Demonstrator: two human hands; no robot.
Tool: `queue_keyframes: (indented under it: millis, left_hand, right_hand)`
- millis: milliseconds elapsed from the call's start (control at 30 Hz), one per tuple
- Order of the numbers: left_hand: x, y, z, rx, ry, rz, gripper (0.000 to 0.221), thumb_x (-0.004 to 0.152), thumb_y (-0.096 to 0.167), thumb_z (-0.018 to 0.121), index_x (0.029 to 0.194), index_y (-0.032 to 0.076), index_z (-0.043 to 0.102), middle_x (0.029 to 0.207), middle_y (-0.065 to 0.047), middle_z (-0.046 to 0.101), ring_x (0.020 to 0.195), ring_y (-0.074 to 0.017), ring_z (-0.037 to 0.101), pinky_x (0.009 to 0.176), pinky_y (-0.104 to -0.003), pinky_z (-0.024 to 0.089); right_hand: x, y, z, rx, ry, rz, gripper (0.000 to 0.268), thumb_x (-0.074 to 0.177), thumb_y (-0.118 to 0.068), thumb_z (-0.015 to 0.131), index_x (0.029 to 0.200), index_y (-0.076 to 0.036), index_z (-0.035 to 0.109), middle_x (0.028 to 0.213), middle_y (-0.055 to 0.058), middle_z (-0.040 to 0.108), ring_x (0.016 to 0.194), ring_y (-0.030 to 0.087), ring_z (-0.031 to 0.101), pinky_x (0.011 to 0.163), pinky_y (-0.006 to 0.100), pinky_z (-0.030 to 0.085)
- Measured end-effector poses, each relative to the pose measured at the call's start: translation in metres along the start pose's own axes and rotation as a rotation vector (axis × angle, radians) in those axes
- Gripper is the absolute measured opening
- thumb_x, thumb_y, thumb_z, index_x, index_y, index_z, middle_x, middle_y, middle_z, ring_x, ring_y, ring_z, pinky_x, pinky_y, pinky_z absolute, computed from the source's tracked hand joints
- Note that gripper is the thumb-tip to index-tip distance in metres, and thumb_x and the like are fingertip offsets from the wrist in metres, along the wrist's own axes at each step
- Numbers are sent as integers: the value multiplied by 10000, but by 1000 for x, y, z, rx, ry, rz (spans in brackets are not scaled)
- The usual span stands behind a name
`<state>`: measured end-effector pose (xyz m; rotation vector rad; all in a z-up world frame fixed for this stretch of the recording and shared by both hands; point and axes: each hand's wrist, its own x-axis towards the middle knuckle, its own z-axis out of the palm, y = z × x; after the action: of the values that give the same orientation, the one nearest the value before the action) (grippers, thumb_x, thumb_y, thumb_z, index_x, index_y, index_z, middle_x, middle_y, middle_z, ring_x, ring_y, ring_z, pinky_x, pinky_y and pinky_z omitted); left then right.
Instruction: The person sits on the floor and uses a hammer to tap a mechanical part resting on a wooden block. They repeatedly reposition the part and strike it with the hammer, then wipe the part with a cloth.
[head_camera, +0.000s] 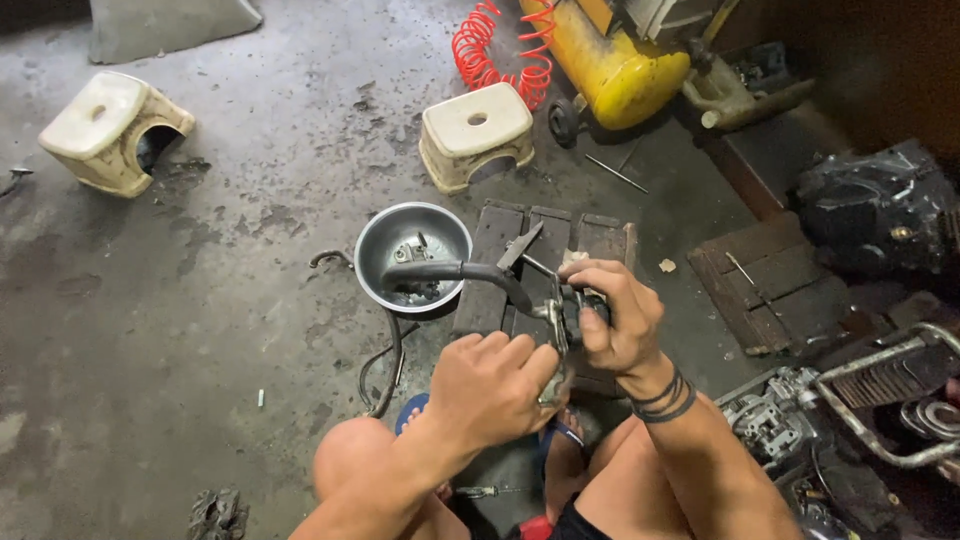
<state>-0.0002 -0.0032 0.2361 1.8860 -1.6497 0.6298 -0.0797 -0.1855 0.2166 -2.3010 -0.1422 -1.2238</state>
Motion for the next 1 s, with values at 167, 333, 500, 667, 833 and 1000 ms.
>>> queue_keyframes:
  millis: [167, 333, 500, 667, 833, 1000]
  left_hand:
    - [-2, 10, -3, 31, 55, -55, 435, 1033, 477, 438, 712, 186, 486, 639, 0, 460, 501, -194, 458, 440, -339, 322]
    - [-3, 18, -6, 48, 77, -81, 306, 958, 340, 557, 695, 202, 483, 619, 19, 447, 506, -168, 452, 462, -313, 315]
    - [-4, 22, -6, 20, 128, -94, 326, 959, 311, 543, 676, 183, 447, 607, 6, 406, 491, -167, 388, 452, -315, 275]
    - [2, 23, -6, 28, 199, -29, 363, 1017, 231, 408, 658, 173, 401, 598, -9, 367, 490, -168, 321, 476, -321, 205]
    - [5, 19, -2, 60, 190, -12, 365, 1012, 258, 484, 662, 184, 412, 605, 4, 375, 512, -178, 355, 481, -328, 226]
    - [-2, 10, 12, 70, 222, 39, 286, 884, 355, 530, 656, 196, 464, 646, -14, 383, 530, -220, 470, 513, -314, 412]
  right_hand:
    - [0, -2, 1, -58, 8, -11, 422, 1050, -230, 381, 967, 54, 682, 924, 232, 712, 797, 347, 716, 696, 383, 574]
    - [2, -4, 0, -48, 17, -58, 413, 1037, -178, 378, 929, 69, 691, 885, 232, 717, 814, 367, 738, 732, 395, 604]
    - [4, -12, -4, -72, 12, -56, 426, 1033, -166, 371, 896, 66, 700, 865, 217, 727, 818, 369, 752, 727, 383, 601]
    - [8, -17, -10, -112, 27, -58, 391, 1029, -142, 376, 909, 49, 695, 879, 210, 737, 795, 333, 759, 631, 340, 554]
    - [8, -12, -13, -90, 28, -74, 370, 1038, -148, 389, 947, 65, 677, 927, 239, 724, 815, 357, 744, 696, 369, 595]
    - [-2, 7, -9, 56, 60, -17, 412, 1013, -339, 471, 993, -31, 744, 937, 129, 746, 804, 319, 745, 711, 378, 594]
